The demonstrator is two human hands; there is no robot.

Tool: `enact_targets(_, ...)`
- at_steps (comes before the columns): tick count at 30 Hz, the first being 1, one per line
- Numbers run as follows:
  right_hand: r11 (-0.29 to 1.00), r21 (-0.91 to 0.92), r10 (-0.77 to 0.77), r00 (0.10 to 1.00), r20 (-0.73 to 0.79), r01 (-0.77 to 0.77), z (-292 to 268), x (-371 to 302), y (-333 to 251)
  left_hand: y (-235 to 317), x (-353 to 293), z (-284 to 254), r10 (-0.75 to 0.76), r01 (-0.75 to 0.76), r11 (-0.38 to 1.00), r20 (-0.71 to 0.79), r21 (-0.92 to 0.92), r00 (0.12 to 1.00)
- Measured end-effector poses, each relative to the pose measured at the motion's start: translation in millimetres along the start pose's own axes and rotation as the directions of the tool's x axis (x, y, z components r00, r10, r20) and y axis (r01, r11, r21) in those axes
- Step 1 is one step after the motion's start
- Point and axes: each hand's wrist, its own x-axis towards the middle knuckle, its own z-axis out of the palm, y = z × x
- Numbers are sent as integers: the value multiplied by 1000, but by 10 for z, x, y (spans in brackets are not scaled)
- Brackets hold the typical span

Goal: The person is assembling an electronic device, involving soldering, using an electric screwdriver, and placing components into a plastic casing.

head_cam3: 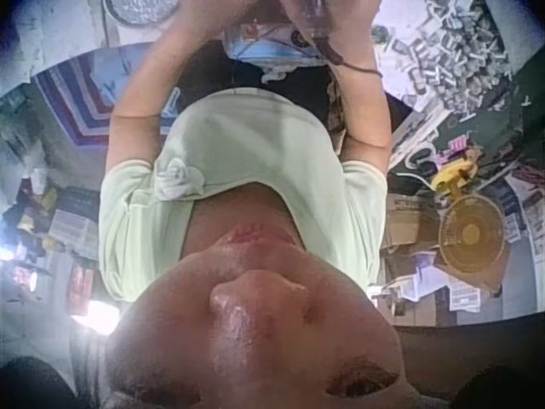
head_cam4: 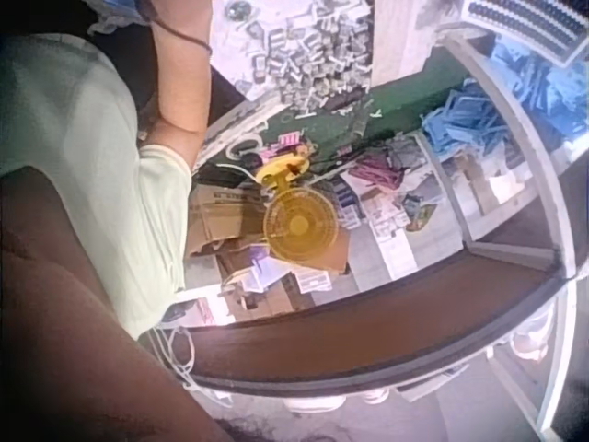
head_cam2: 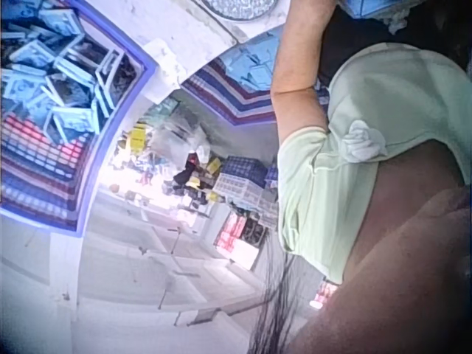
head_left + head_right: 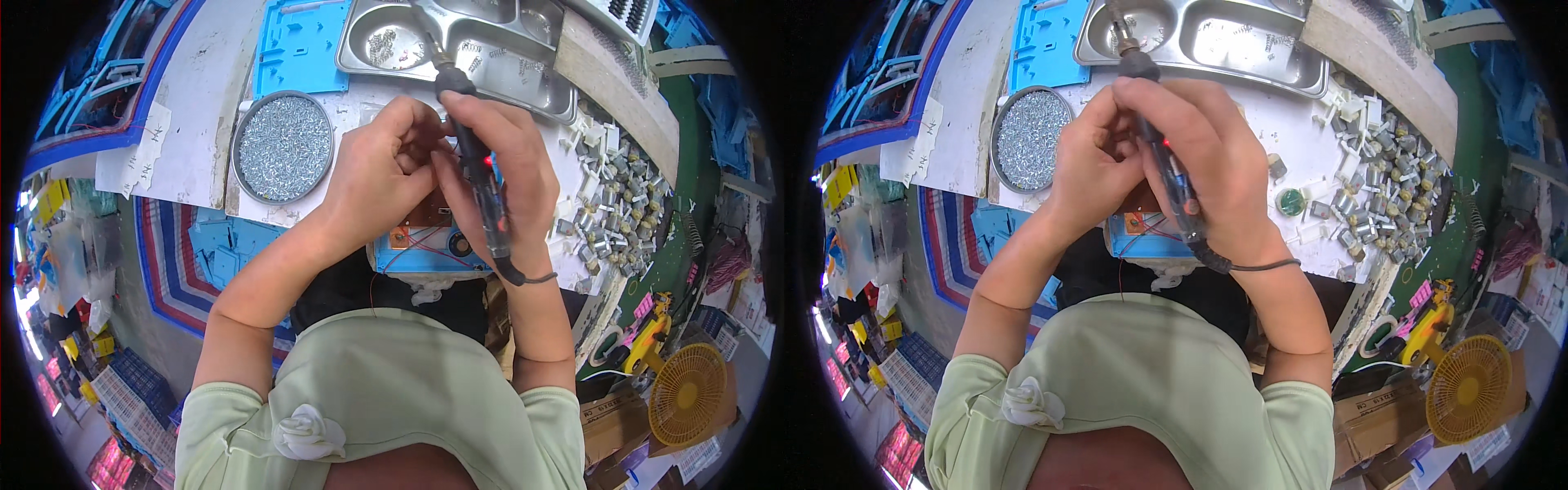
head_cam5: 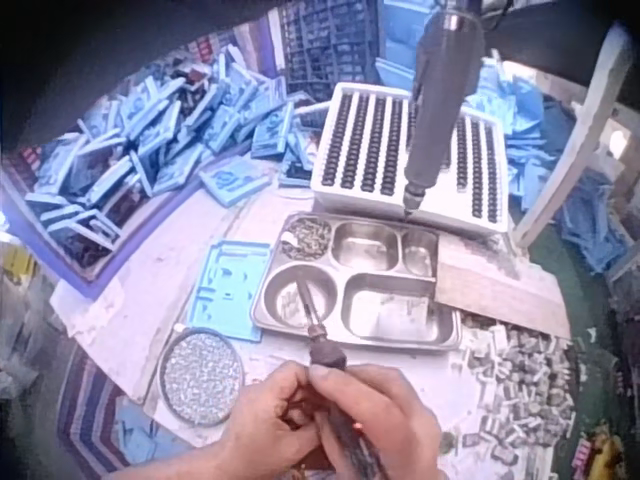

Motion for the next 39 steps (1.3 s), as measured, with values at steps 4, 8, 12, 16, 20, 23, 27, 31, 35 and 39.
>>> enact_targets(4, 991, -51, -122, 991, 56, 124, -46, 33, 9, 8, 7, 29, 47, -47, 999, -30, -24, 998)
enact_targets(8, 984, -80, -152, 986, 65, 157, -83, -68, -44, 91, 34, -36, 47, -49, 997, 33, 57, 998)
enact_targets(12, 995, -84, -59, 998, -27, 56, -56, -339, -4, 35, 13, -159, -162, 202, 961, 206, -188, 965)
enact_targets(16, 996, -81, 18, 994, -103, -26, 6, -390, -15, 35, 2, -217, -244, 334, 892, 297, -305, 923)
enact_targets(20, 996, -51, 57, 981, -186, -68, 64, -373, 9, 69, -2, -228, -314, 398, 877, 306, -269, 899)
enact_targets(23, 990, -77, 101, 979, -179, -117, 9, -364, -9, 60, -61, -191, -212, 236, 963, 177, -129, 961)
enact_targets(27, 977, -103, 163, 968, -191, -185, -187, -455, -35, 54, -161, -61, 82, -77, 984, -24, 163, 996)
enact_targets(31, 990, -116, 72, 992, -105, -84, -523, -506, -64, -8, -189, 17, 199, -175, 935, -50, 308, 979)
enact_targets(35, 992, -114, 47, 998, -29, -50, -696, -584, -100, -58, -193, 50, 268, -227, 889, -48, 398, 962)
enact_targets(39, 996, -67, 60, 997, 39, -57, -728, -628, -136, -59, -192, 83, 227, -186, 911, -72, 368, 971)
